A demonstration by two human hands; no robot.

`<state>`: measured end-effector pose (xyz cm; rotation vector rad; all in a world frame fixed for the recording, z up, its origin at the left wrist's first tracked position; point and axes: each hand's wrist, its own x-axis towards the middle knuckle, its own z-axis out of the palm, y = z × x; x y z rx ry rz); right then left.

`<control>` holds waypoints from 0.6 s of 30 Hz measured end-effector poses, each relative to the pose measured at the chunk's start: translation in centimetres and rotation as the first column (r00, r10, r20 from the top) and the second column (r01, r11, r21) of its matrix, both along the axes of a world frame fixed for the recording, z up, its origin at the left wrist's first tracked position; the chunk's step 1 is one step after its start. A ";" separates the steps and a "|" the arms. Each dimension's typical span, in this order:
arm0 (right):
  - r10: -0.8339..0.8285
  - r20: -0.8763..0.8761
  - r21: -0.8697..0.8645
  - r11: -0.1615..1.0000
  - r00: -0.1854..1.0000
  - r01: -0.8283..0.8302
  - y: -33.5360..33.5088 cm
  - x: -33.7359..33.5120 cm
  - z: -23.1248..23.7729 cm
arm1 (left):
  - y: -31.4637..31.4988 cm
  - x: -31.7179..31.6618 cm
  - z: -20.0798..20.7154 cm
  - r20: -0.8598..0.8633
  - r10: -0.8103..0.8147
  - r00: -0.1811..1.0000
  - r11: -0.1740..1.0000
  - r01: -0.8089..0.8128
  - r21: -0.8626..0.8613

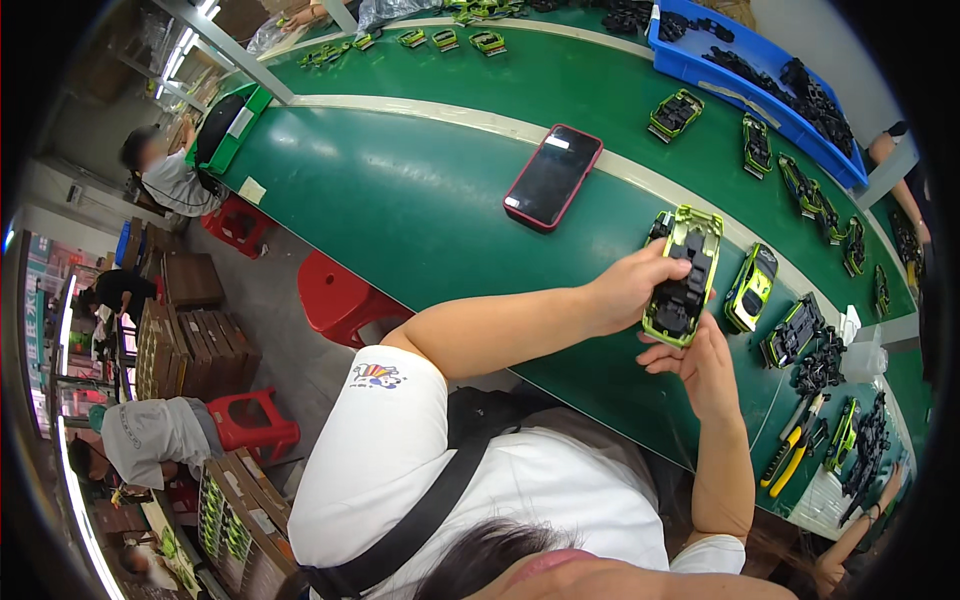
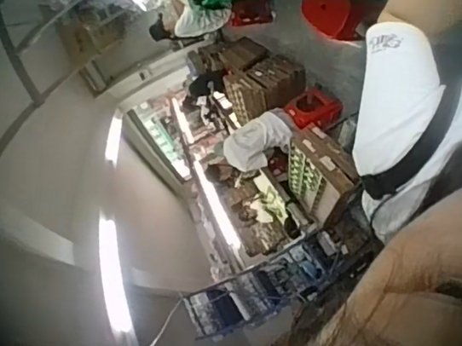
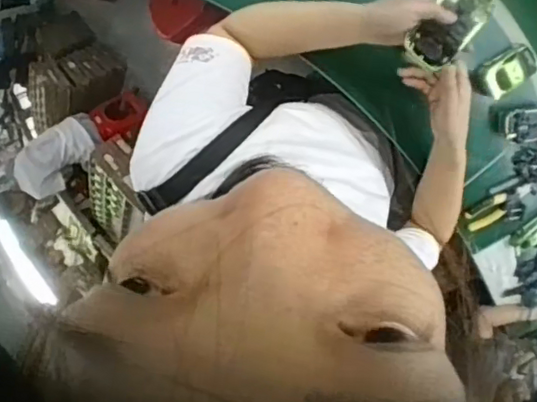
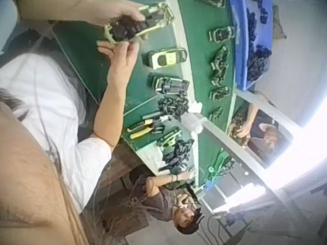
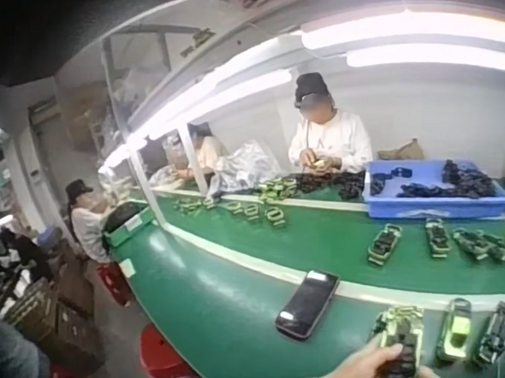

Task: Assembling plastic toy car components on a factory assembly line.

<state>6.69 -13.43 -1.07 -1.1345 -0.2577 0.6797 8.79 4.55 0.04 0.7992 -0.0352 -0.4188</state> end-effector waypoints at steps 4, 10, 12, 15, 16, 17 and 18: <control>-0.032 0.034 0.071 0.997 0.999 0.029 0.4 -0.2 0.0 | -1.0 -0.5 -0.6 0.036 -0.033 0.999 0.996 0.029 0.090; -0.120 0.055 -0.060 0.991 0.991 0.123 0.9 -0.6 0.5 | -1.0 -1.6 0.2 0.165 -0.120 0.979 0.971 0.080 0.226; -0.103 -0.003 -0.008 0.995 0.995 0.103 0.6 -0.3 0.5 | -0.8 -1.6 -0.1 0.236 -0.134 0.962 0.943 0.051 0.328; -0.151 -0.062 -0.001 0.989 0.987 0.151 0.2 -0.5 0.9 | -0.1 -2.0 1.3 0.341 -0.118 0.933 0.871 -0.068 0.487; -0.179 -0.063 -0.029 0.984 0.982 0.178 0.2 -0.8 1.1 | 0.0 -1.4 1.0 0.569 0.029 0.822 0.787 -0.370 0.494; -0.209 -0.061 -0.056 0.977 0.976 0.206 0.0 -1.1 1.4 | 0.3 -0.8 1.4 0.768 0.117 0.629 0.644 -0.637 0.423; -0.203 -0.035 -0.064 0.978 0.979 0.200 -0.1 -1.3 1.7 | 1.1 -0.1 1.9 0.821 0.203 0.534 0.564 -0.749 0.347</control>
